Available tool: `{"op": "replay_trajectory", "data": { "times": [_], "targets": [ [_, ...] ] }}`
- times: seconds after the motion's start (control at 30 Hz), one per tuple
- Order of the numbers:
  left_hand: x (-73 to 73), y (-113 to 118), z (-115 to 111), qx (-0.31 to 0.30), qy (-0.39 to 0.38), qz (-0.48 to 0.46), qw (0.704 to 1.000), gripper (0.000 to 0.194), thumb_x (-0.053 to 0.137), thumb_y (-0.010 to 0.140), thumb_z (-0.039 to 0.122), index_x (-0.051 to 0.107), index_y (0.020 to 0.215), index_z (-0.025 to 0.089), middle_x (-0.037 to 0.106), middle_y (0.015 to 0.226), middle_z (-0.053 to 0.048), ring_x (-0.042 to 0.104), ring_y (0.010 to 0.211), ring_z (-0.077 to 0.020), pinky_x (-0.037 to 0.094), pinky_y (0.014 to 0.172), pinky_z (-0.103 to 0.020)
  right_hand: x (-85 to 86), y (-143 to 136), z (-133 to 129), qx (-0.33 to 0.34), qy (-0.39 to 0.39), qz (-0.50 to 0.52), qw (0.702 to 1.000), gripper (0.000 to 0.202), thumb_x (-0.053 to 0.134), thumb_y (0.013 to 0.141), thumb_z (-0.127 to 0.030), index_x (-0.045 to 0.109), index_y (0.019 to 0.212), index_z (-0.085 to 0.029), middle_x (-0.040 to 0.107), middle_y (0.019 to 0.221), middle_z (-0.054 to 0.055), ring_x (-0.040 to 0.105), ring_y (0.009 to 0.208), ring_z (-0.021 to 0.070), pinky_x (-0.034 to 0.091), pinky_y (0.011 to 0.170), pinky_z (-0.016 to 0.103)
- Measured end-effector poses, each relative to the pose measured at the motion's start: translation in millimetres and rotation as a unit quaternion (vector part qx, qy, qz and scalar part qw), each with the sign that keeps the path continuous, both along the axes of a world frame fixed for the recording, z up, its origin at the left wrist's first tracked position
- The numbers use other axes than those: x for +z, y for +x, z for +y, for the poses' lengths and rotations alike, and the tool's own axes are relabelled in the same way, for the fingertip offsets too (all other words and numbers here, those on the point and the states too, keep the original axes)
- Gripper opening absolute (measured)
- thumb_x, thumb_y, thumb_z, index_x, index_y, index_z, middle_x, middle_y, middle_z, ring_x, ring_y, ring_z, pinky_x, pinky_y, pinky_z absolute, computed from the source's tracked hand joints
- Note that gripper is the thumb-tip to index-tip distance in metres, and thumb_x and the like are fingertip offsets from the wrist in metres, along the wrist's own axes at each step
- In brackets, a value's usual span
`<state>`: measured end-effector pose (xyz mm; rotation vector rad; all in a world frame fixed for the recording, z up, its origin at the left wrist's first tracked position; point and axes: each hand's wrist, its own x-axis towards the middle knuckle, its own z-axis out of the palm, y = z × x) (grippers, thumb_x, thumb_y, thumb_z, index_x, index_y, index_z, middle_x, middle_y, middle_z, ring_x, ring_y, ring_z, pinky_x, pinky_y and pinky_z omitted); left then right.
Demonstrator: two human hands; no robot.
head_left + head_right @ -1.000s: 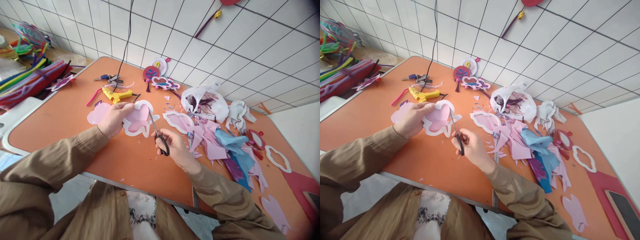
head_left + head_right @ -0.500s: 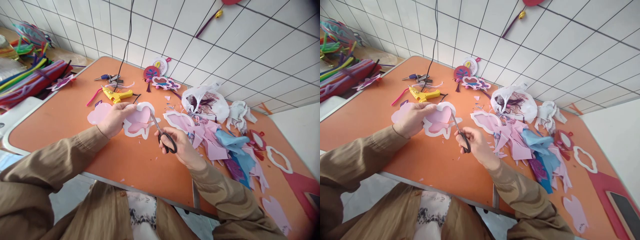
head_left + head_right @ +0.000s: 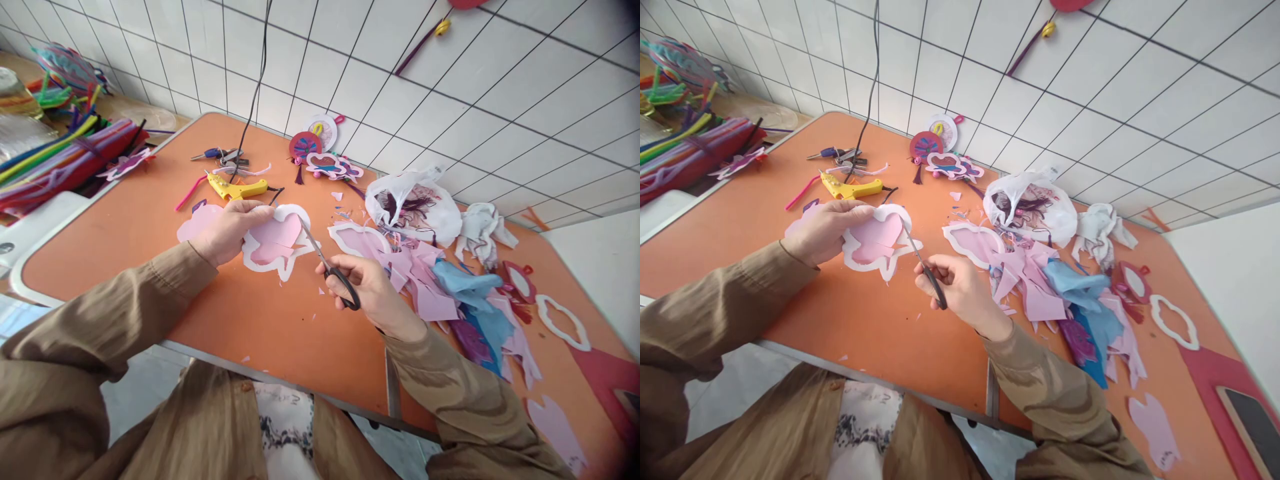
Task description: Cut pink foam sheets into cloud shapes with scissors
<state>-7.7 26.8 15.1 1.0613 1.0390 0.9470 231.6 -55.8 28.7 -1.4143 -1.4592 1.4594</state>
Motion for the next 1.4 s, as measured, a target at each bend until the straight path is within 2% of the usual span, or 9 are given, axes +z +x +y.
{"op": "replay_trajectory", "data": {
  "times": [0.13,0.3,0.57,0.7,0.83,1.1,1.23,1.4],
  "targets": [
    [1.7,-5,6,-0.023,0.005,-0.013,1.0,0.03,0.084,0.071,0.042,0.073,0.075,0.014,0.067,0.069,-0.006,0.059,0.059,-0.0163,0.042,0.053,-0.027,-0.1,11,3,0.043,-0.019,-0.006,0.999,0.034,0.08,0.074,-0.047,0.067,0.086,-0.017,0.058,0.066,-0.003,0.056,0.046,0.008,0.047,0.042,0.021],
    [-2.3,-7,9,-0.035,0.005,0.005,0.999,0.029,0.084,0.07,0.044,0.073,0.07,0.017,0.067,0.066,-0.006,0.059,0.056,-0.0167,0.042,0.049,-0.027,3.5,19,5,0.07,-0.034,-0.002,0.997,0.039,0.083,0.072,-0.049,0.068,0.087,-0.017,0.06,0.065,-0.002,0.056,0.045,0.0089,0.047,0.041,0.022],
    [-4.3,-7,9,-0.04,0.013,0.022,0.999,0.032,0.086,0.064,0.046,0.072,0.066,0.018,0.063,0.063,-0.004,0.054,0.054,-0.0139,0.038,0.046,-0.024,11.6,13,3,0.039,-0.045,-0.009,0.998,0.033,0.083,0.068,-0.045,0.066,0.076,-0.018,0.056,0.061,-0.004,0.051,0.046,0.0081,0.046,0.037,0.02],
    [-3.5,-7,7,-0.053,0.021,0.03,0.998,0.031,0.085,0.067,0.046,0.072,0.067,0.018,0.059,0.062,-0.004,0.049,0.051,-0.0127,0.033,0.045,-0.026,22.4,9,0,0.03,-0.052,-0.044,0.997,0.028,0.083,0.066,-0.039,0.066,0.072,-0.018,0.054,0.059,-0.005,0.05,0.045,0.0073,0.046,0.038,0.021],
    [-4.6,-8,8,-0.068,0.028,0.041,0.996,0.031,0.084,0.069,0.046,0.072,0.067,0.018,0.059,0.063,-0.003,0.048,0.05,-0.0121,0.032,0.044,-0.025,30.7,5,-3,0.025,-0.051,-0.054,0.997,0.029,0.082,0.068,-0.042,0.067,0.071,-0.018,0.05,0.056,-0.006,0.049,0.045,0.0074,0.045,0.039,0.021],
    [-5.5,-10,10,-0.084,0.014,0.021,0.996,0.03,0.086,0.069,0.046,0.076,0.069,0.017,0.062,0.063,-0.004,0.05,0.051,-0.0117,0.032,0.045,-0.024,26.7,9,-5,0.031,-0.036,-0.077,0.996,0.028,0.08,0.069,-0.043,0.069,0.073,-0.018,0.047,0.052,-0.007,0.049,0.041,0.0077,0.039,0.037,0.021],
    [-2.9,-8,9,-0.087,0.015,0.019,0.996,0.03,0.086,0.066,0.046,0.076,0.068,0.018,0.065,0.065,-0.005,0.053,0.053,-0.0131,0.035,0.046,-0.024,28.0,9,-5,0.038,-0.031,-0.076,0.996,0.025,0.081,0.071,-0.041,0.07,0.073,-0.018,0.048,0.053,-0.006,0.047,0.041,0.0075,0.039,0.037,0.021],
    [-2.5,-8,11,-0.087,0.008,0.019,0.996,0.027,0.083,0.068,0.044,0.075,0.069,0.018,0.063,0.062,-0.004,0.052,0.05,-0.0128,0.036,0.044,-0.024,28.5,11,-4,0.037,-0.044,-0.051,0.997,0.029,0.085,0.064,-0.04,0.067,0.073,-0.019,0.052,0.056,-0.005,0.048,0.043,0.0084,0.044,0.036,0.021]
  ]
}}
